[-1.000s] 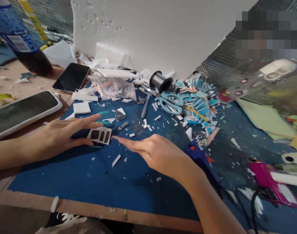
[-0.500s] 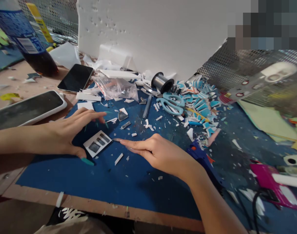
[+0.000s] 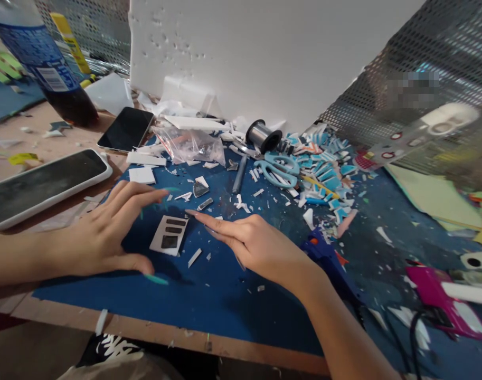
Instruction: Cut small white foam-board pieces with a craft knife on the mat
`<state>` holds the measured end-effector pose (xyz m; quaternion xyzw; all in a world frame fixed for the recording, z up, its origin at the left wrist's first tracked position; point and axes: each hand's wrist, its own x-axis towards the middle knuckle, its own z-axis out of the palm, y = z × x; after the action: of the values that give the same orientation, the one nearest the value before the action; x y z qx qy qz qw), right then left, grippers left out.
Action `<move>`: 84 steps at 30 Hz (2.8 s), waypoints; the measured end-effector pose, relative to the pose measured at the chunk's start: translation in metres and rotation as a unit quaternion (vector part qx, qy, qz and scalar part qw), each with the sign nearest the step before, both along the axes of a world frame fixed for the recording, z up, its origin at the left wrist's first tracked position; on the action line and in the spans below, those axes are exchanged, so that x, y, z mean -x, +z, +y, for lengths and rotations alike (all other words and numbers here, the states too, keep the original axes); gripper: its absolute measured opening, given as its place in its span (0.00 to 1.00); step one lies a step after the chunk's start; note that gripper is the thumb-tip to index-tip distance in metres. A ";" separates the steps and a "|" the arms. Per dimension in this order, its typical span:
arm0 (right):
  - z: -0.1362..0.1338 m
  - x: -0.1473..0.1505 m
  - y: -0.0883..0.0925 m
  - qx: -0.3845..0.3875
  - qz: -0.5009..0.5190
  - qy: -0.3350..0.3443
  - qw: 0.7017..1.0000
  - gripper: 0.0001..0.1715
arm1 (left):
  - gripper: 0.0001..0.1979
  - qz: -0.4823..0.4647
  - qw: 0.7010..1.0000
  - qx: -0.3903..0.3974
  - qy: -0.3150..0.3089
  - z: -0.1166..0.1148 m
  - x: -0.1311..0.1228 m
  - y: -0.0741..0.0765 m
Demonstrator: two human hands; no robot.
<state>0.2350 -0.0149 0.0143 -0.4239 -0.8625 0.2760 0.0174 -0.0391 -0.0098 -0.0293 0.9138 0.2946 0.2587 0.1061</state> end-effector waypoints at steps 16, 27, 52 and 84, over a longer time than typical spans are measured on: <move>0.015 0.016 -0.007 0.004 0.000 0.063 0.998 0.25 | 0.39 0.094 0.923 0.177 -0.327 0.001 -0.003 0.010; 0.018 0.021 -0.006 0.021 -0.011 0.073 0.997 0.27 | 0.40 0.066 0.919 0.199 -0.334 0.004 -0.002 0.010; 0.018 0.033 0.020 -0.034 -0.154 0.074 0.985 0.35 | 0.42 0.114 0.914 0.190 -0.339 0.006 -0.003 0.011; 0.021 0.064 0.046 -0.053 -0.272 0.106 0.955 0.38 | 0.39 0.131 0.912 0.173 -0.348 0.009 -0.003 0.012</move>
<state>0.1710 0.0064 0.0603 -0.3871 -0.8882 0.1042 -0.2247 -0.0365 -0.0006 -0.0171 0.9514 0.0091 0.0280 0.3066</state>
